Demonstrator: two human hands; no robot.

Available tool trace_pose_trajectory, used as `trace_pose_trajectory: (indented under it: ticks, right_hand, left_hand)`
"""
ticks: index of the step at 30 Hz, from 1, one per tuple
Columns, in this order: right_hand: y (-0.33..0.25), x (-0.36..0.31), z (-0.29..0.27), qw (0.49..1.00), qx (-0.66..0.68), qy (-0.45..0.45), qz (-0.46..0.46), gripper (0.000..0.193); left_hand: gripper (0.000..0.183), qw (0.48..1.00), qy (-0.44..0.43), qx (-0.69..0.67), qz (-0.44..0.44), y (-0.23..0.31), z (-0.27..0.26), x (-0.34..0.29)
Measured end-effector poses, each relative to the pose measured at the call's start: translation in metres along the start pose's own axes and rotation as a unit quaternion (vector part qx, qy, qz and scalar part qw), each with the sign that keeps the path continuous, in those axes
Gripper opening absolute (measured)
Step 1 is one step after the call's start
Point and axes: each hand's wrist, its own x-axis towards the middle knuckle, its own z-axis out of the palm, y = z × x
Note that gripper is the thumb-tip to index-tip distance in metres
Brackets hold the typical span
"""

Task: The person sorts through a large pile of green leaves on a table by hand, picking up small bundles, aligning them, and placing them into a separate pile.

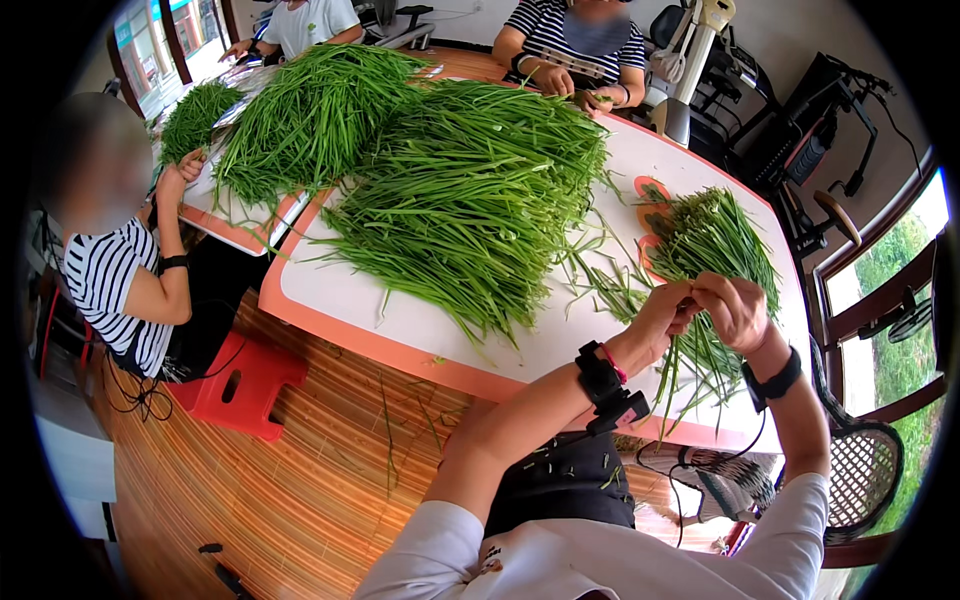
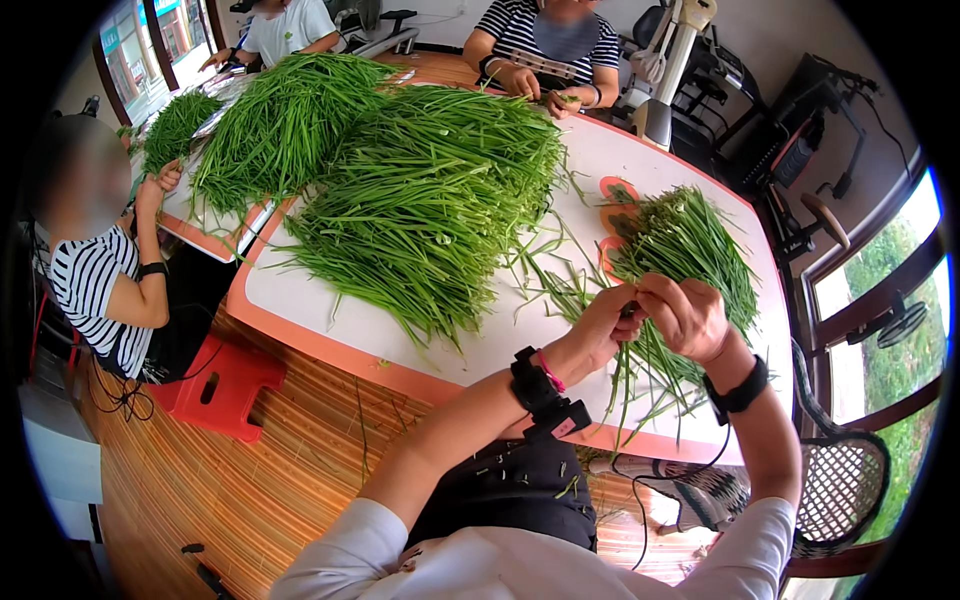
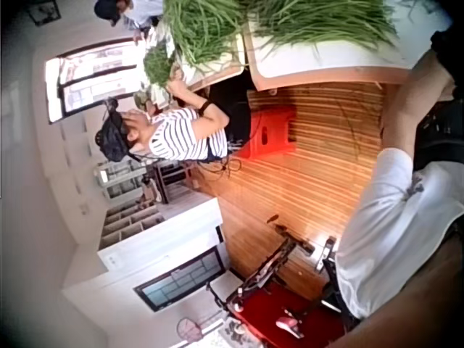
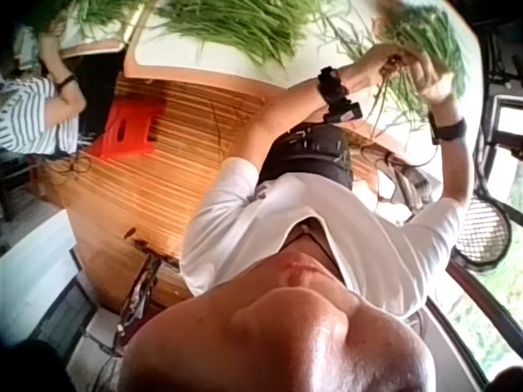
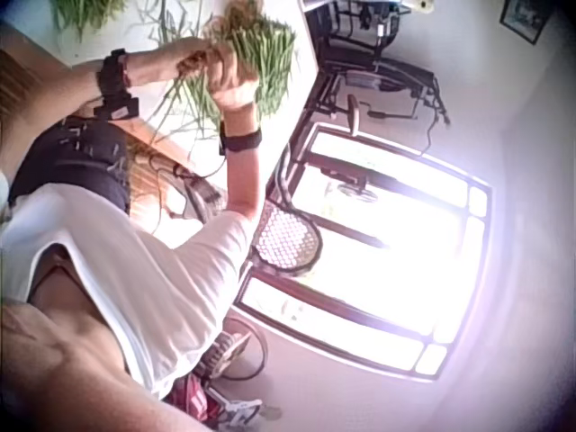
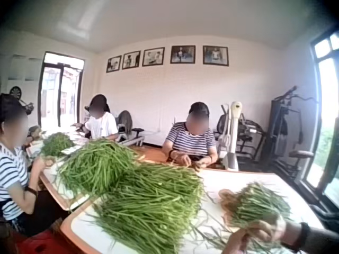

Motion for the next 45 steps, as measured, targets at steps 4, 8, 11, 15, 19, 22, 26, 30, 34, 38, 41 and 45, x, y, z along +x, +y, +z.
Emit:
trace_pose_trajectory:
  ticks: [4, 8, 11, 15, 19, 22, 26, 30, 34, 38, 41, 45]
  right_hand:
    - [0.012, 0.008, -0.045, 0.996, 0.068, 0.043, 0.045, 0.02]
    - [-0.035, -0.032, -0.089, 0.867, 0.299, -0.102, 0.386, 0.016]
    - [-0.069, -0.081, -0.113, 0.617, 0.357, -0.518, 0.473, 0.007]
    - [-0.105, -0.113, -0.117, 0.615, 0.337, -0.644, 0.307, 0.027]
    - [-0.105, -0.044, -0.077, 0.69, 0.467, -0.428, 0.351, 0.03]
    - [-0.12, -0.01, -0.034, 0.653, 0.614, -0.35, 0.273, 0.031]
    - [-0.142, 0.021, 0.009, 0.669, 0.633, -0.371, 0.115, 0.036]
    - [-0.135, 0.029, 0.013, 0.627, 0.65, -0.412, 0.124, 0.037]
    - [-0.131, 0.012, 0.012, 0.63, 0.609, -0.459, 0.143, 0.037]
    - [-0.137, -0.008, 0.017, 0.595, 0.626, -0.48, 0.155, 0.035]
    - [-0.148, -0.009, 0.029, 0.597, 0.619, -0.497, 0.115, 0.039]
    - [-0.156, -0.008, 0.036, 0.61, 0.633, -0.462, 0.118, 0.042]
  left_hand:
    - [0.021, 0.974, -0.071, 0.196, 0.091, 0.031, 0.052, -0.024]
    - [0.021, 0.863, -0.131, 0.426, 0.239, 0.087, 0.069, -0.085]
    - [0.026, 0.905, -0.07, 0.353, 0.225, 0.125, 0.076, -0.141]
    - [0.022, 0.727, 0.068, 0.652, 0.205, 0.187, 0.066, -0.178]
    - [0.024, 0.435, 0.164, 0.859, 0.215, 0.256, 0.022, -0.178]
    - [0.022, 0.296, 0.129, 0.912, 0.254, 0.3, -0.004, -0.156]
    - [0.023, 0.216, 0.067, 0.929, 0.292, 0.316, -0.006, -0.115]
    - [0.02, 0.187, 0.08, 0.952, 0.23, 0.312, 0.01, -0.102]
    - [0.015, 0.228, 0.02, 0.934, 0.275, 0.297, -0.003, -0.127]
    - [0.011, 0.224, -0.125, 0.928, 0.271, 0.252, -0.032, -0.151]
    - [0.013, 0.213, -0.133, 0.944, 0.212, 0.215, -0.062, -0.172]
    - [0.033, 0.346, -0.116, 0.921, 0.134, 0.178, -0.064, -0.176]
